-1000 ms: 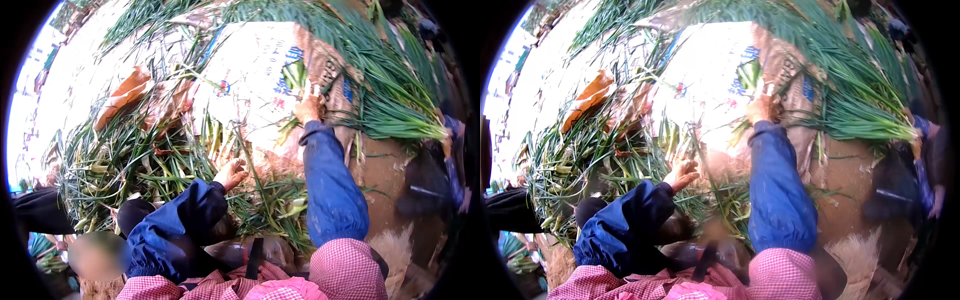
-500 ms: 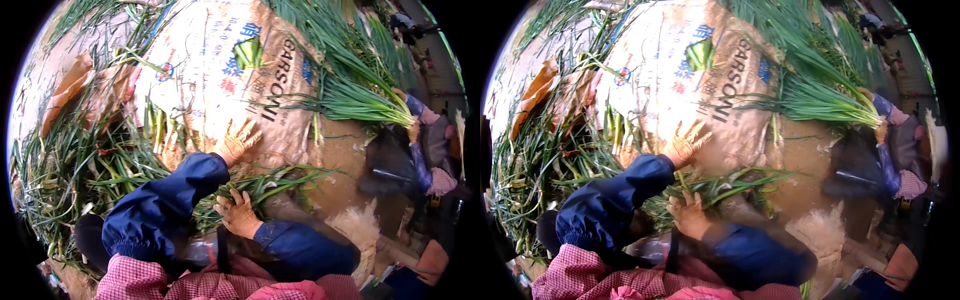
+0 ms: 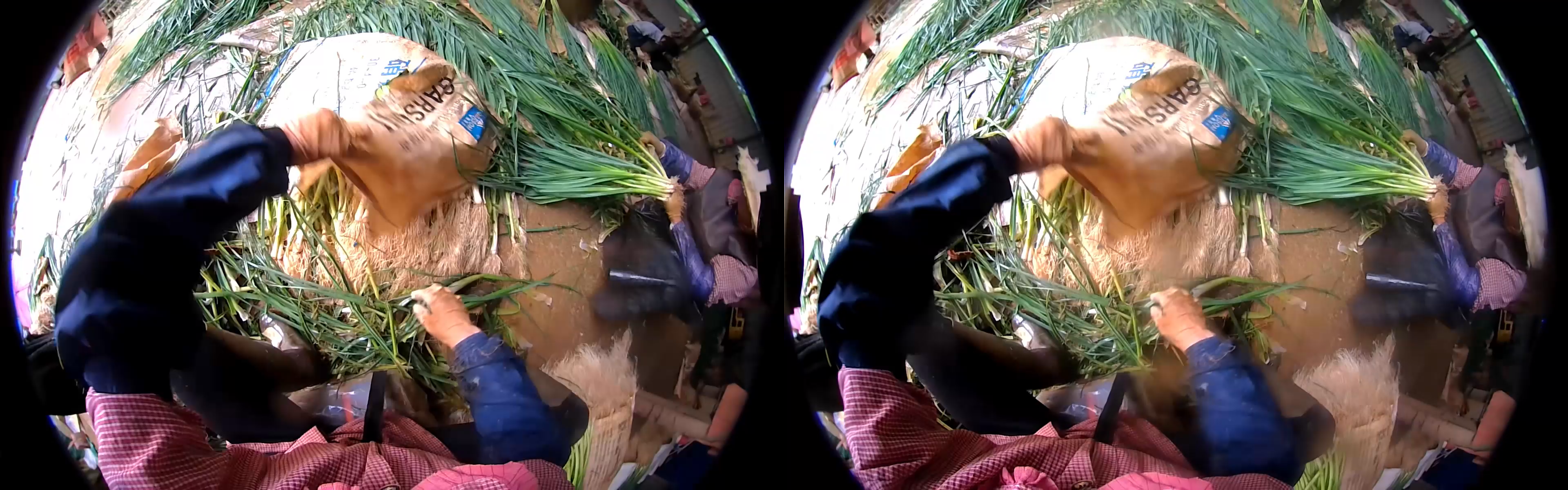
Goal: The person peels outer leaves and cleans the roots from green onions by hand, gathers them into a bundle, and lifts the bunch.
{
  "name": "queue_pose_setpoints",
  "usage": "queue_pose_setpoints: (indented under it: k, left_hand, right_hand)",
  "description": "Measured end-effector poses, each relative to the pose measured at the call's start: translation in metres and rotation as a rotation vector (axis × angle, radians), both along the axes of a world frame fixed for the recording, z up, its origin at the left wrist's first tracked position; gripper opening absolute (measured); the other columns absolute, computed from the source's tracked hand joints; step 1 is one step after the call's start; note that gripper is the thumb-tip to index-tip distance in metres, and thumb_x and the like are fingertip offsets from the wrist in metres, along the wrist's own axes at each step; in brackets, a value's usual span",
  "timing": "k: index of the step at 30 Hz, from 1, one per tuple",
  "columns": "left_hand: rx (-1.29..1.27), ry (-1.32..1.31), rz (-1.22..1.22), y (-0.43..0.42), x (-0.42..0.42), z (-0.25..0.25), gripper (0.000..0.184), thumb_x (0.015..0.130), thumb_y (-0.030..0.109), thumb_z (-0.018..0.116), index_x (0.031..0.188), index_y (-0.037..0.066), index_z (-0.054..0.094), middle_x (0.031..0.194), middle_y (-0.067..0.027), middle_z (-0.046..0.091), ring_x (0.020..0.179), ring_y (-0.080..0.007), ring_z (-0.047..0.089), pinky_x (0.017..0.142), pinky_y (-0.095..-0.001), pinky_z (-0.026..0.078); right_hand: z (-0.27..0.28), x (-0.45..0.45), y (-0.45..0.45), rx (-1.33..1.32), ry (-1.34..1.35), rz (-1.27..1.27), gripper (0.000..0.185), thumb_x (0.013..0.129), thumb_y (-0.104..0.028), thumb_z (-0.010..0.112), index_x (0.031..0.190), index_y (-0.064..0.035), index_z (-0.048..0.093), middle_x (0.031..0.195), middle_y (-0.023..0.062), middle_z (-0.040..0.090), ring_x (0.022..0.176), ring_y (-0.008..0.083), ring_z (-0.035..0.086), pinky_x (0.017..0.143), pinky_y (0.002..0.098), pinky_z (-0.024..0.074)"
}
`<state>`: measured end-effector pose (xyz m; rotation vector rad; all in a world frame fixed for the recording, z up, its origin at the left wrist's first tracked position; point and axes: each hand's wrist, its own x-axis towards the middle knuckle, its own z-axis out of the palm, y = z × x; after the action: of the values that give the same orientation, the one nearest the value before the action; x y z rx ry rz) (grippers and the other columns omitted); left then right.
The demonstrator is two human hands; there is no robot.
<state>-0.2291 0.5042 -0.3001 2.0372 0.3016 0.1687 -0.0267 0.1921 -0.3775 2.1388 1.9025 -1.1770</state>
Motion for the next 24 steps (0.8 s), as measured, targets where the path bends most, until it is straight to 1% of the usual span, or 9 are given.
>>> queue_pose_setpoints:
  k: [2,3,7,9,13,17,20,23,24]
  left_hand:
    - [0.654,0.449,0.353,0.018,-0.029,0.053,0.016,0.074,0.017,0.059,0.069,0.001,0.061,0.061,-0.0125,0.058,0.055,-0.0255,0.056,0.055,-0.034,0.047]
    - [0.72,0.563,0.416,0.028,-0.048,0.057,0.016,0.074,0.017,0.059,0.071,0.002,0.061,0.063,-0.0127,0.058,0.056,-0.0257,0.056,0.056,-0.0341,0.047]
    - [0.686,0.721,0.512,0.024,-0.129,0.038,0.015,0.074,0.017,0.058,0.077,0.002,0.06,0.069,-0.0134,0.059,0.062,-0.0264,0.057,0.06,-0.0347,0.047]
    - [0.652,0.786,0.526,0.016,-0.161,0.024,0.016,0.074,0.017,0.058,0.081,0.002,0.06,0.073,-0.0137,0.059,0.065,-0.0268,0.057,0.062,-0.035,0.047]
    - [0.57,0.917,0.533,0.0,-0.219,0.002,0.019,0.074,0.017,0.057,0.087,0.003,0.06,0.079,-0.0144,0.06,0.071,-0.0275,0.058,0.067,-0.0355,0.048]
    - [0.468,1.072,0.509,-0.02,-0.268,-0.007,0.024,0.075,0.017,0.057,0.094,0.003,0.059,0.086,-0.0151,0.061,0.076,-0.0282,0.059,0.071,-0.0361,0.048]
    - [0.36,1.221,0.467,-0.037,-0.295,-0.002,0.028,0.075,0.017,0.056,0.099,0.004,0.059,0.091,-0.0157,0.061,0.081,-0.0287,0.06,0.074,-0.0365,0.048]
    - [0.196,1.319,0.387,-0.054,-0.299,-0.006,0.032,0.075,0.017,0.055,0.104,0.004,0.059,0.096,-0.0162,0.062,0.085,-0.0292,0.06,0.077,-0.0369,0.048]
    - [0.112,1.269,0.358,-0.06,-0.29,-0.017,0.034,0.075,0.017,0.055,0.106,0.004,0.059,0.098,-0.0164,0.062,0.086,-0.0294,0.061,0.078,-0.037,0.048]
  right_hand:
    - [-0.008,0.012,-0.007,0.139,0.071,-0.079,0.026,0.08,-0.02,0.057,0.102,-0.0072,0.061,0.097,0.0151,0.058,0.094,0.0307,0.054,0.084,0.038,0.0424]
    - [-0.009,0.013,-0.01,0.224,0.076,-0.092,0.025,0.079,-0.018,0.057,0.1,-0.0064,0.062,0.092,0.0155,0.059,0.09,0.0319,0.055,0.081,0.0386,0.0431]
    - [-0.001,0.01,-0.006,0.185,0.009,-0.071,0.025,0.079,-0.016,0.058,0.101,-0.0056,0.062,0.091,0.0155,0.059,0.088,0.0316,0.057,0.079,0.0376,0.0445]
    - [-0.002,0.003,-0.002,0.157,0.025,-0.087,0.025,0.08,-0.02,0.055,0.102,-0.0106,0.062,0.1,0.0157,0.058,0.095,0.0324,0.055,0.082,0.0397,0.0438]
    - [-0.019,-0.013,0.022,0.172,0.076,-0.073,0.028,0.08,-0.018,0.058,0.106,-0.0084,0.059,0.103,0.0187,0.056,0.098,0.0337,0.053,0.084,0.0402,0.0428]
    - [-0.022,-0.04,0.077,0.12,0.057,-0.217,0.031,0.081,-0.011,0.057,0.111,-0.0041,0.056,0.108,0.0152,0.058,0.099,0.0269,0.055,0.087,0.0344,0.0432]
    - [-0.059,-0.021,0.118,0.319,0.207,-0.366,0.035,0.083,-0.018,0.054,0.114,-0.0021,0.053,0.11,0.0178,0.058,0.102,0.0272,0.054,0.09,0.0336,0.0415]
    - [-0.072,-0.013,0.157,0.608,0.013,-0.49,0.04,0.083,-0.026,0.055,0.115,-0.0017,0.052,0.106,0.0212,0.058,0.103,0.0305,0.054,0.09,0.0353,0.0421]
    - [-0.057,-0.017,0.166,0.493,-0.104,-0.413,0.046,0.083,-0.026,0.056,0.118,0.0025,0.046,0.109,0.0219,0.056,0.105,0.0307,0.053,0.09,0.0371,0.0412]
